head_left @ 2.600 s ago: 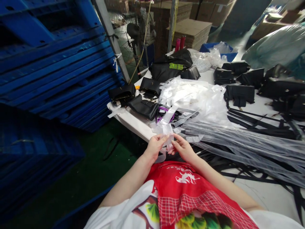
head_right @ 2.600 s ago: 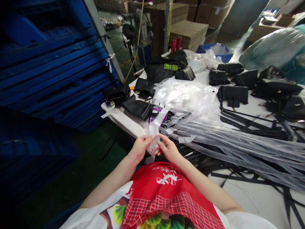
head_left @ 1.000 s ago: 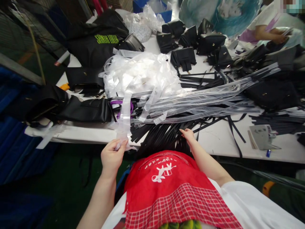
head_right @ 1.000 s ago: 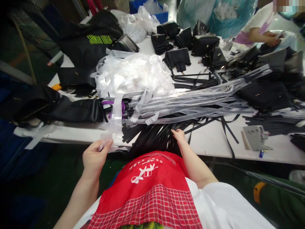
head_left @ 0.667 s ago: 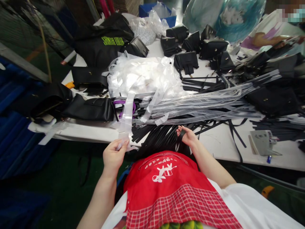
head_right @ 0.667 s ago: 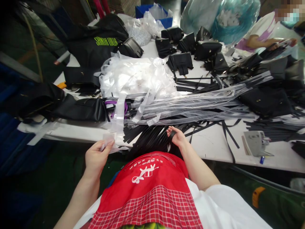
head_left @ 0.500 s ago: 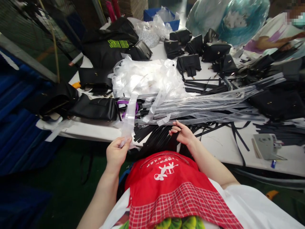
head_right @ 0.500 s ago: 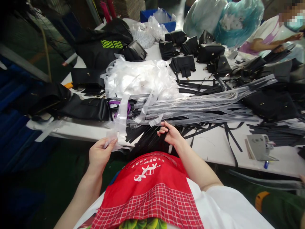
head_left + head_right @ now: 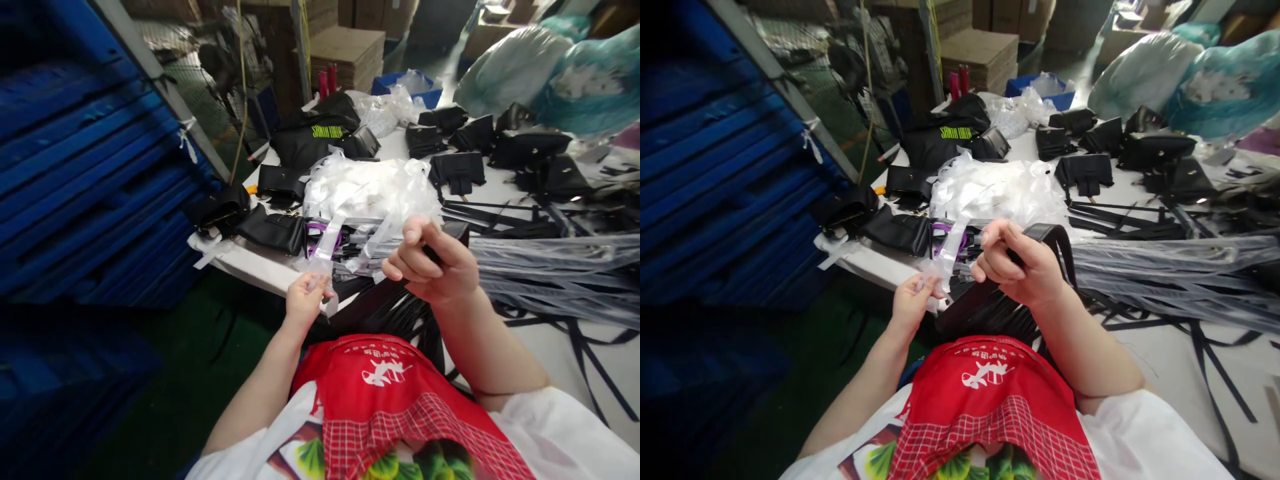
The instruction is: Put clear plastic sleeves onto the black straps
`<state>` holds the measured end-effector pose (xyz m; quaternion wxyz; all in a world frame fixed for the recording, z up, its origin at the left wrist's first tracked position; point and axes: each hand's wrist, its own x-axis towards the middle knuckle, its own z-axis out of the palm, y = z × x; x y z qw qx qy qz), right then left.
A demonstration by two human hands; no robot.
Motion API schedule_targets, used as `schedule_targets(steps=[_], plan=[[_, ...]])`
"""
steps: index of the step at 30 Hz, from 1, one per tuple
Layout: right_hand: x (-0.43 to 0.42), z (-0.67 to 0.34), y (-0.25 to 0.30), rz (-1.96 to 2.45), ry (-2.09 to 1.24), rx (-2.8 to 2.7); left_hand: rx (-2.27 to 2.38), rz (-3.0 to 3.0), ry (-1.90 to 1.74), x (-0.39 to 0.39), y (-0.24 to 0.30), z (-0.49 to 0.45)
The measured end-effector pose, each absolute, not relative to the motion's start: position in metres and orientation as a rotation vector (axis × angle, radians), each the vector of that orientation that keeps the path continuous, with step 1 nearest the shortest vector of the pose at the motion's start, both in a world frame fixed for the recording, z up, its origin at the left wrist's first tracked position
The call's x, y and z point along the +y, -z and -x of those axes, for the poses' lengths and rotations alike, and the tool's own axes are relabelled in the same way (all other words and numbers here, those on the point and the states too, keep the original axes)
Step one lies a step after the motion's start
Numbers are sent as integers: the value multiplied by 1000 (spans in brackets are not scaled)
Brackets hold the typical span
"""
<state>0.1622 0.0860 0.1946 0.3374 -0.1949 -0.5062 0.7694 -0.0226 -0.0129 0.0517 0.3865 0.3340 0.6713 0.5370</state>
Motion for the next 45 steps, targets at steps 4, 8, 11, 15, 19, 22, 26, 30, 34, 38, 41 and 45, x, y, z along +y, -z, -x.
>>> schedule_targets(steps=[4,8,11,15,19,22,26,30,34,38,41,45], plan=[[94,-147,-167,568,-1968,-1221,1473,-812,-1302,-12,-52,0],[102,-145,-144,580,-1904,-1098,1595,-903,-1203,-19,-48,-12],[95,-142,-125,722,-1862,-1311,1909,-1185,-1248,-23,-49,-9],[73,-142,-101,1003,-1719,-1885,2014,-1435,-1282,-23,-52,7],[67,-157,-99,1082,-1787,-1944,1872,-1445,-1325,-28,-55,37],[76,-174,-109,1007,-1764,-1894,1793,-1381,-1352,-37,-60,60],[89,-190,-122,982,-1643,-1850,1727,-1445,-1336,-53,-71,75],[95,-196,-131,973,-1405,-1903,1702,-1476,-1270,-66,-82,75],[92,-198,-134,933,-1377,-1890,1593,-1502,-1206,-71,-87,72],[86,-197,-135,932,-1394,-1886,1454,-1539,-1140,-72,-87,67],[83,-195,-138,920,-1313,-1924,1425,-1556,-1100,-70,-87,64],[82,-194,-138,888,-1328,-1933,1383,-1579,-1062,-67,-87,60]])
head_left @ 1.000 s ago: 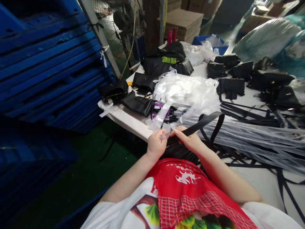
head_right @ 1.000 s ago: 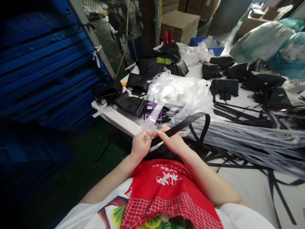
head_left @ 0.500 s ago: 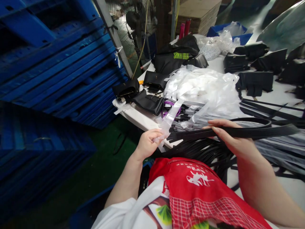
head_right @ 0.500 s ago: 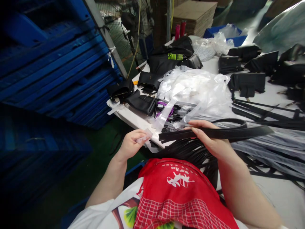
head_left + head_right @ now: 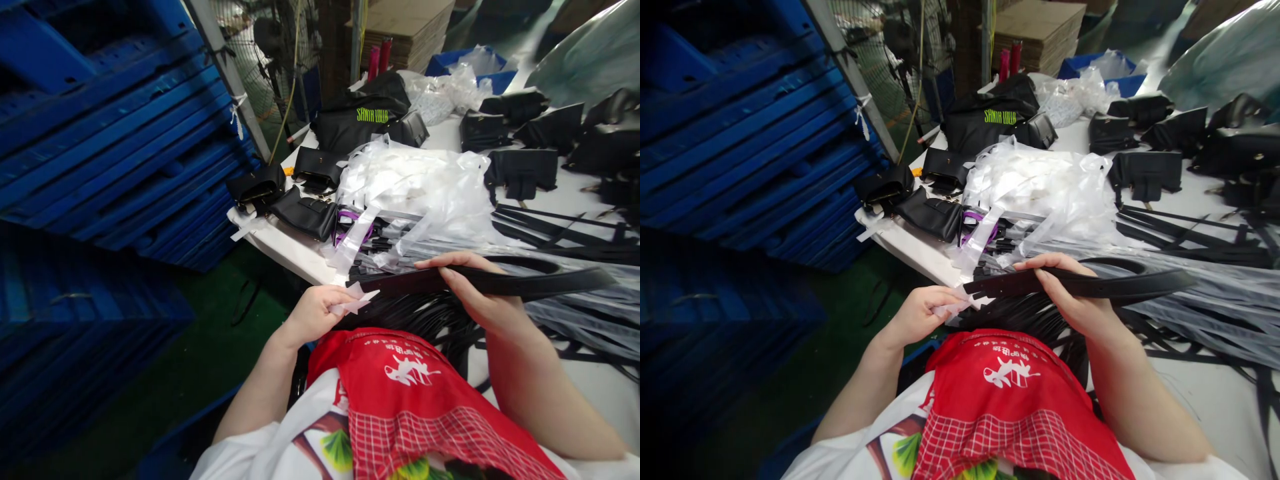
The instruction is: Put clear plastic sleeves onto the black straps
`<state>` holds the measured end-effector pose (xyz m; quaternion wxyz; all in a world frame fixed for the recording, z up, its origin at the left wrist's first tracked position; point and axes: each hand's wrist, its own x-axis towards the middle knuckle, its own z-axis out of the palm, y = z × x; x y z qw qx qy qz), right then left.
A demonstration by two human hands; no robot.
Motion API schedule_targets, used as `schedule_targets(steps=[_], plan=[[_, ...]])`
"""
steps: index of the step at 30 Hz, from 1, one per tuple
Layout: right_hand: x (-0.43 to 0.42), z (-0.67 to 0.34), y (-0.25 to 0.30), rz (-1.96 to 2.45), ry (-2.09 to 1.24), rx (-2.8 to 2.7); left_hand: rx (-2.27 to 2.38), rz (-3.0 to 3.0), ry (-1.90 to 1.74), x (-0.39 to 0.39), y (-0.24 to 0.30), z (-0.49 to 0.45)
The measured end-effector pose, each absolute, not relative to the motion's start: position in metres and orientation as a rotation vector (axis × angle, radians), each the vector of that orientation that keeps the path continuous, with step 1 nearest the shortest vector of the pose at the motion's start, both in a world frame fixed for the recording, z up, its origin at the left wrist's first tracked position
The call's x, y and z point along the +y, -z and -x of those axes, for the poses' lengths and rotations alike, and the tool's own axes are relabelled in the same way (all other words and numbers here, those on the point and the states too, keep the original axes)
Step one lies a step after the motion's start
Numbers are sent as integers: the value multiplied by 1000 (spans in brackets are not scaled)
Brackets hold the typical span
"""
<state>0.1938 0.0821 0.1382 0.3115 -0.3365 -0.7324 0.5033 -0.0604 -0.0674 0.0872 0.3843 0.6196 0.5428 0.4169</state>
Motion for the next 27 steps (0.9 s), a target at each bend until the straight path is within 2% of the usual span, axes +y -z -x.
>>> schedule_targets(steps=[5,16,23,27], plan=[[84,-196,-137,869,-1316,-2043,1323,-1566,-1036,-65,-88,55],[83,-181,-116,760,-1549,-2171,1294,-1511,-942,-50,-81,40],[86,-197,-94,1159,-1683,-2250,1386,-1295,-995,-48,-66,40],[84,-210,-97,1051,-1774,-2070,1423,-1232,-954,-49,-65,43]])
